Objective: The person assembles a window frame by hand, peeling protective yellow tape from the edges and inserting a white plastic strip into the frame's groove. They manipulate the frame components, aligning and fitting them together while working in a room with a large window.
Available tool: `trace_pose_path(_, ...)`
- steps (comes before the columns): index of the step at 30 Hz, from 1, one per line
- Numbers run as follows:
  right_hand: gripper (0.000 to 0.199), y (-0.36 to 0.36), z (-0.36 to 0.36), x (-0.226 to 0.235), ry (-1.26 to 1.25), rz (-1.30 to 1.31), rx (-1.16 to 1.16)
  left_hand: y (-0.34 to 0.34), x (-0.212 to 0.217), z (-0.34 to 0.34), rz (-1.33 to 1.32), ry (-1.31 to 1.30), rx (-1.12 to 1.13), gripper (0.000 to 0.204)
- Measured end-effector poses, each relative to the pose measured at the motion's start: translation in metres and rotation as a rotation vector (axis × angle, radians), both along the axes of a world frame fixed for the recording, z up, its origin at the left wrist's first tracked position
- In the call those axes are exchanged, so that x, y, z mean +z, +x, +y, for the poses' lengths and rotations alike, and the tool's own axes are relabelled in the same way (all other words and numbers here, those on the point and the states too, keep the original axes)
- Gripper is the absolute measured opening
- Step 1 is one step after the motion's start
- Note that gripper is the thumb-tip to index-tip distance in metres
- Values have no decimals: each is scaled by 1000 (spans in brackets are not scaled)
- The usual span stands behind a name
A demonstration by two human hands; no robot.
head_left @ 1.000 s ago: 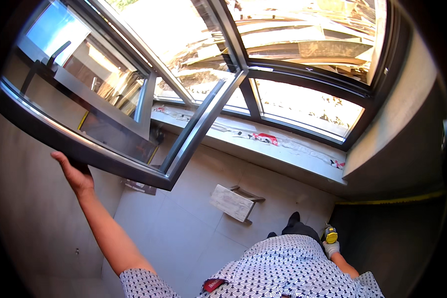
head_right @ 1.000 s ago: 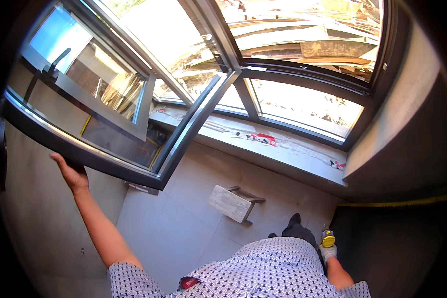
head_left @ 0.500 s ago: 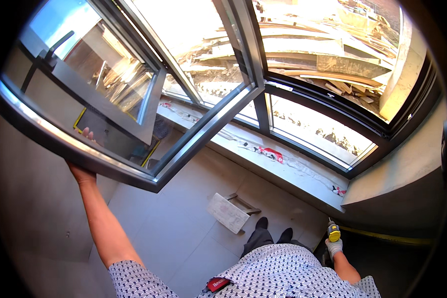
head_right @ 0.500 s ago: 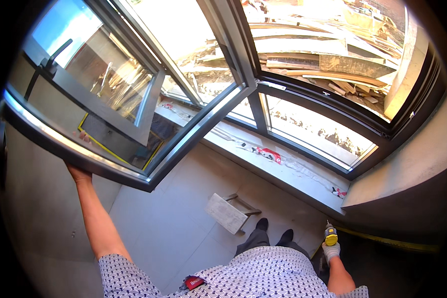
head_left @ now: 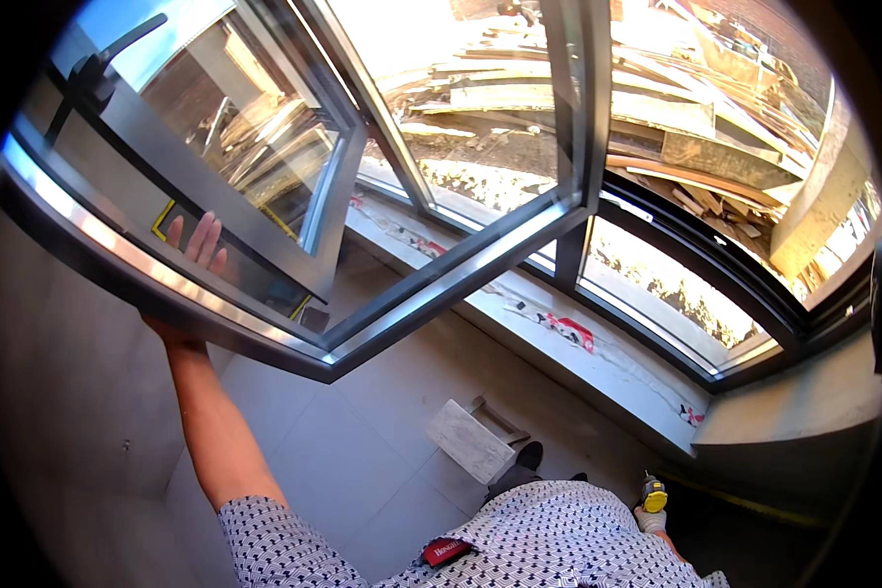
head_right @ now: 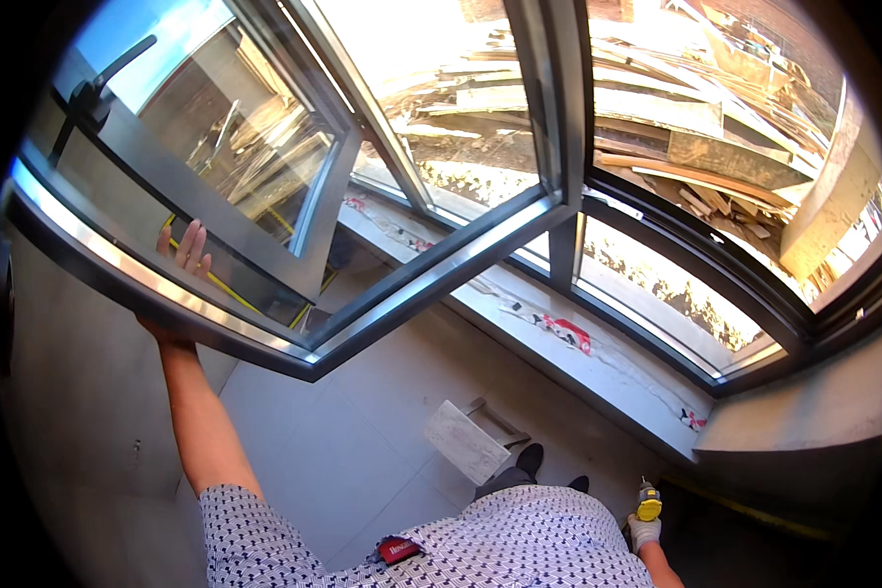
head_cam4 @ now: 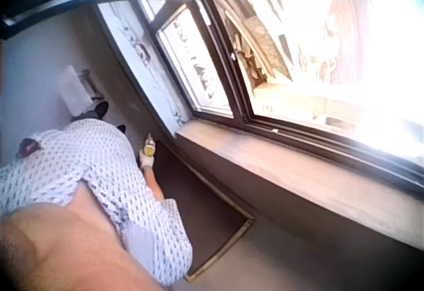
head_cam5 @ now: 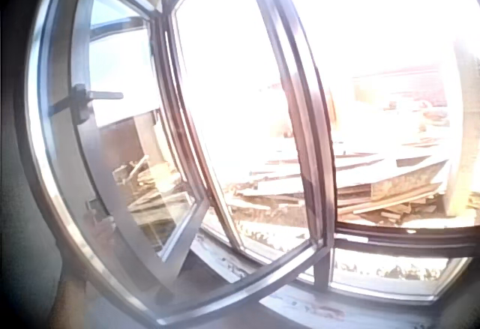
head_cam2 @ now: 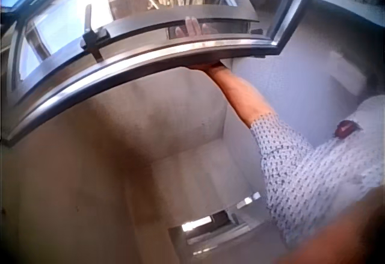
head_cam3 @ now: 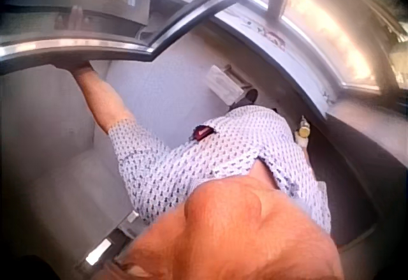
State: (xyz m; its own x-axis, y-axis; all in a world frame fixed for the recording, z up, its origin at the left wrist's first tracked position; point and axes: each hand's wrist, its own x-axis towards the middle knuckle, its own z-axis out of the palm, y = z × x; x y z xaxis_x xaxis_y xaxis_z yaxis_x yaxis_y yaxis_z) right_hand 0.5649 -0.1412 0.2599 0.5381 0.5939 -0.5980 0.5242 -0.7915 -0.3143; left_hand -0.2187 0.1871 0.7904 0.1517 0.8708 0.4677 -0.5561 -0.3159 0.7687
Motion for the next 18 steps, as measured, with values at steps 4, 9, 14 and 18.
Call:
trace_pose_path(4, 37, -20, 27, 4, 21, 37, -24, -18, -6, 20, 14, -79, 139, 82)
trace_pose_path(9, 40, -16, 50, -5, 181, 42, -26, -26, -14, 29, 149, -152, 329, 74)
trace_pose_path(14, 41, -17, 71, 4, 121, -10, 27, -31, -14, 33, 142, -147, 354, 74)
trace_pose_path(18, 38, -13, 71, 7, 51, -21, 48, -43, -28, 42, 227, -147, 518, 72)
